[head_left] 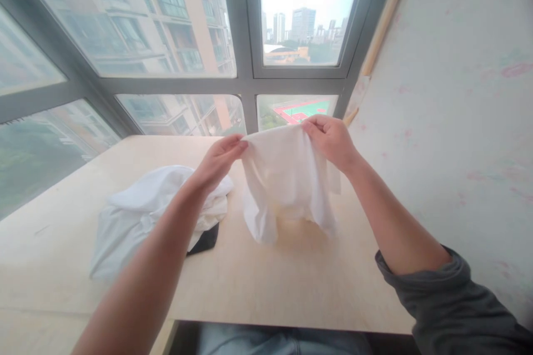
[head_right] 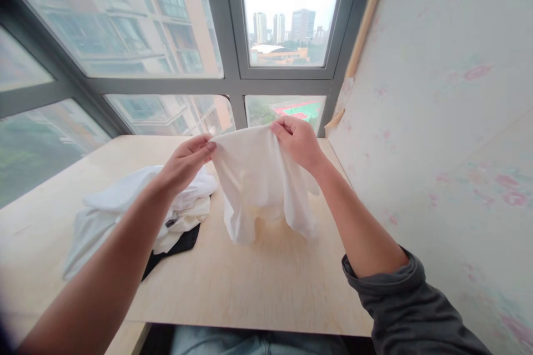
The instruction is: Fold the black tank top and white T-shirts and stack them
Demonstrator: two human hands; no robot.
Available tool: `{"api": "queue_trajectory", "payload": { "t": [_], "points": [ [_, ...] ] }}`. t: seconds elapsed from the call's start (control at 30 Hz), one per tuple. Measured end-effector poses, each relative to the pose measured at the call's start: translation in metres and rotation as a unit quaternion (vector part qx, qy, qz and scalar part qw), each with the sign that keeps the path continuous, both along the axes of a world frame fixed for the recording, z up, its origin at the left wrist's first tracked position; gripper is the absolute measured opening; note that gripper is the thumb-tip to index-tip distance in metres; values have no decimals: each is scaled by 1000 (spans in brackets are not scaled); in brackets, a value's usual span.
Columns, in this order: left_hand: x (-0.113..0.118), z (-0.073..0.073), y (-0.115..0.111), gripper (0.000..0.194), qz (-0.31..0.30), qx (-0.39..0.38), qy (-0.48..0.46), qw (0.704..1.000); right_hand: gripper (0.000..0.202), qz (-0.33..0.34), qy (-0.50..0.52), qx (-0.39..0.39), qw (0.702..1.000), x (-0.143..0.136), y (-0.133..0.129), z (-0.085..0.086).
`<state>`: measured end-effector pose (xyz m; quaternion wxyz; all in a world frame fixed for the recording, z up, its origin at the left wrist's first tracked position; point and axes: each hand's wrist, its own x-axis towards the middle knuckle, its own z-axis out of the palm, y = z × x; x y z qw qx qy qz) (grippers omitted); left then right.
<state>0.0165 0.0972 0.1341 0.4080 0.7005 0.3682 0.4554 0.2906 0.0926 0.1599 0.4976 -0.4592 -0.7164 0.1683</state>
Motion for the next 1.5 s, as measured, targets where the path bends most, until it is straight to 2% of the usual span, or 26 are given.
{"api": "queue_trajectory", "payload": {
  "t": [0.07, 0.17, 0.27, 0.37, 0.43, 0.5, 0.6, 0.73, 0.83, 0.9, 1.0, 1.03, 1.1, 1.2, 1.3, 1.4, 1.5],
  "points": [
    [1, -1, -2, 29, -18, -61, -78, 995, 40, 15, -13, -23, 1000, 3, -3, -1],
    [7, 4, -7, 31, -56, -92, -38, 993, 44, 37, 6, -48, 998, 4, -5, -2],
    [11, 14, -12, 34, -29, -31, 46, 998, 47, 63, 41, -73, 995, 5, -6, -1],
    [12, 20, -11, 38, 15, 5, 17, 1000, 53, 61, 46, -88, 993, 7, -7, 2],
    [11, 18, -6, 45, 29, 24, 11, 999, 56, 58, 50, -93, 993, 8, -7, 6],
    [12, 13, 2, 47, 31, 54, 83, 995, 56, 74, 85, -111, 987, 7, -6, 8],
    [15, 4, 12, 51, 43, 90, 182, 978, 55, 126, 171, -165, 963, 5, -4, 3],
    [13, 2, 20, 50, 75, 98, 183, 975, 51, 193, 247, -249, 916, 9, 0, -9],
    [6, 7, 18, 46, 71, 62, 121, 988, 57, 225, 253, -266, 902, 20, 0, -9],
    [4, 14, 12, 44, 49, 37, 11, 998, 56, 227, 246, -251, 908, 24, 1, -3],
    [10, 25, 0, 47, 38, 38, -143, 988, 42, 200, 251, -198, 926, 15, 5, 5],
    [15, 27, -2, 48, 36, 39, -157, 986, 38, 189, 250, -176, 933, 8, 8, 7],
    [26, 27, -3, 46, 17, 32, -117, 993, 31, 181, 243, -136, 943, -11, 12, 11],
    [42, 13, 5, 40, 18, 27, -44, 998, 28, 211, 242, -96, 942, -40, 14, 18],
    [51, -14, 5, 40, 65, 19, -91, 994, 30, 249, 249, -82, 932, -63, 17, 24],
    [52, -42, -9, 59, 27, -20, -129, 991, 29, 257, 253, -78, 930, -82, 21, 25],
    [47, -59, -26, 66, -22, -13, -71, 997, 30, 295, 224, -103, 923, -96, 20, 21]
  ]
}}
